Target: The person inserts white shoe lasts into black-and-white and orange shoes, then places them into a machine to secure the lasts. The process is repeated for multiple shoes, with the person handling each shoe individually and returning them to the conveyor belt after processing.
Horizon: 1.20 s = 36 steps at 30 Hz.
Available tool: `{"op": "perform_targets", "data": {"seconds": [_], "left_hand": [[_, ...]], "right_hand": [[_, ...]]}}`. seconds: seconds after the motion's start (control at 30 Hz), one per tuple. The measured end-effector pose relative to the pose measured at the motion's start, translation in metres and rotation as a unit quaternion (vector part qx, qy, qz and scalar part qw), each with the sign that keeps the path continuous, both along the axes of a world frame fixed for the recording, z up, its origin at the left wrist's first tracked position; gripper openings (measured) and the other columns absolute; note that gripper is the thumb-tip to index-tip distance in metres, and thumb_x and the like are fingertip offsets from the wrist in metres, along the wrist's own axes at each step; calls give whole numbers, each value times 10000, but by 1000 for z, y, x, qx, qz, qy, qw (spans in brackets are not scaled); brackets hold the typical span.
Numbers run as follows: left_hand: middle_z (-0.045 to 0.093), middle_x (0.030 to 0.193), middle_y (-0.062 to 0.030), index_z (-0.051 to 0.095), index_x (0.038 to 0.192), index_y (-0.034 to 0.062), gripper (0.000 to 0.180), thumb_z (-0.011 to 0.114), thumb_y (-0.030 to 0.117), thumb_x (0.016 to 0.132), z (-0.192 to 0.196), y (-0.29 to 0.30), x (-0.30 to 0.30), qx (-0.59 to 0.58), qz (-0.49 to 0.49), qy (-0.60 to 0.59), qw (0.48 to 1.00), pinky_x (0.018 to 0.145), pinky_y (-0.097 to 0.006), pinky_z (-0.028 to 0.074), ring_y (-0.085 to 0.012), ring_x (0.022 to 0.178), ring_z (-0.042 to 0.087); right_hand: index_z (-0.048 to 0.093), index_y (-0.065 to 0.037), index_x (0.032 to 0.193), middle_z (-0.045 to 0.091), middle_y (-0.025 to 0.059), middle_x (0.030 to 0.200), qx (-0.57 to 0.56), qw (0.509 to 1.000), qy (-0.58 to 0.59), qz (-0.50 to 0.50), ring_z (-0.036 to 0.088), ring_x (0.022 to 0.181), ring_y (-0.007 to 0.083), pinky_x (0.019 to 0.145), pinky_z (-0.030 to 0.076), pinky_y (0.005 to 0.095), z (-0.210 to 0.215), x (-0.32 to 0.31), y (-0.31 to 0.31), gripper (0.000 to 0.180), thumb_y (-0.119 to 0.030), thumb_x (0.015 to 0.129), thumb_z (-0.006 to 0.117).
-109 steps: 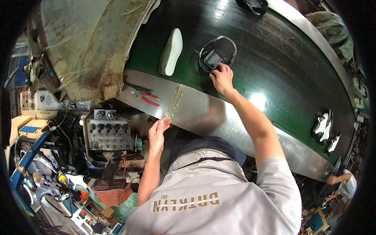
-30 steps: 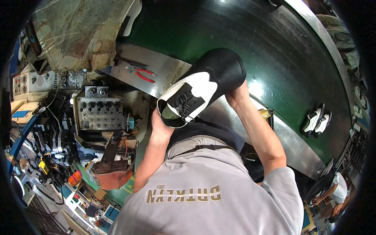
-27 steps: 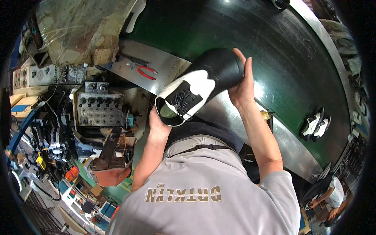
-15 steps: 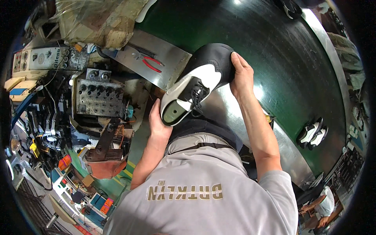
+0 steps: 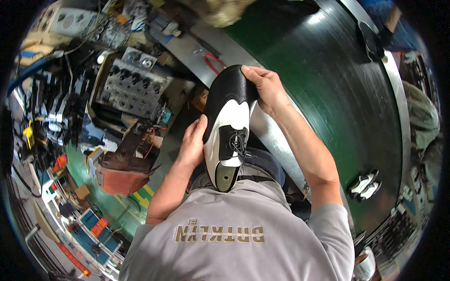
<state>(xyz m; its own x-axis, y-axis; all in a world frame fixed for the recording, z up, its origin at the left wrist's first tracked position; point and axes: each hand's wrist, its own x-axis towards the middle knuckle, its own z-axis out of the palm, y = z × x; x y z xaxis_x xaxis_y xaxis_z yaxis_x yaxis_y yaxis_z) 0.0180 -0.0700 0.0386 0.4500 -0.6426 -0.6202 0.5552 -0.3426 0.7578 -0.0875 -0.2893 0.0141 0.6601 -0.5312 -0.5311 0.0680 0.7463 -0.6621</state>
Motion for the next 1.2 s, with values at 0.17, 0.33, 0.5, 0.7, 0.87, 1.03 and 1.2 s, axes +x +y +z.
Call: {"op": "perform_targets", "data": {"seconds": [0.17, 0.33, 0.5, 0.7, 0.87, 1.03, 1.2], "left_hand": [[441, 744, 36, 557, 882, -4, 327, 461, 262, 1047, 18, 55, 30, -6, 75, -237, 969, 617, -243, 358, -64, 705, 381], [354, 713, 57, 472, 774, 31, 361, 416, 247, 1058, 58, 116, 94, -29, 209, -288, 934, 597, -244, 301, -53, 684, 316], [565, 838, 28, 592, 947, 10, 335, 387, 250, 1061, 117, 175, 156, -109, 341, -149, 922, 679, -210, 408, -39, 762, 477], [626, 952, -24, 596, 1086, -14, 357, 378, 267, 1066, 146, 243, 229, -141, 444, -138, 874, 771, -226, 465, -74, 840, 559], [655, 997, -56, 593, 1112, -22, 379, 371, 283, 1065, 162, 281, 282, -168, 483, -114, 852, 777, -251, 513, -105, 859, 617], [669, 1073, -125, 557, 1192, -21, 407, 352, 304, 1058, 156, 309, 341, -204, 469, -110, 852, 789, -313, 578, -175, 892, 690], [653, 973, -56, 587, 1078, 7, 361, 401, 316, 1056, 133, 312, 397, -246, 527, -104, 807, 743, -274, 533, -113, 821, 622]], "right_hand": [[608, -33, 961, 576, -35, 792, -142, 989, 32, 8, 508, 693, 53, 621, 438, 223, 27, 100, 71, 251, -274, 1005, 553], [611, -8, 1022, 595, -21, 873, -110, 990, -39, 82, 513, 771, 57, 692, 439, 217, 92, 206, 131, 336, -332, 1016, 519], [601, -5, 1080, 623, 14, 936, -179, 960, -142, 160, 555, 824, 64, 744, 475, 232, 150, 297, 199, 378, -362, 1026, 488], [575, -5, 1163, 631, 78, 1071, -158, 945, -186, 217, 616, 934, 129, 837, 512, 282, 170, 381, 285, 404, -344, 1057, 382], [589, 1, 1144, 666, 101, 1004, -38, 941, -184, 280, 660, 859, 165, 792, 549, 322, 150, 420, 335, 460, -399, 1044, 385], [649, 0, 1064, 687, 69, 1022, -24, 926, -187, 328, 633, 880, 101, 800, 508, 262, 158, 462, 363, 379, -349, 1015, 510], [640, -4, 1073, 695, 95, 1012, 17, 930, -154, 334, 675, 828, 145, 736, 549, 270, 155, 503, 367, 332, -302, 1017, 505]]}}
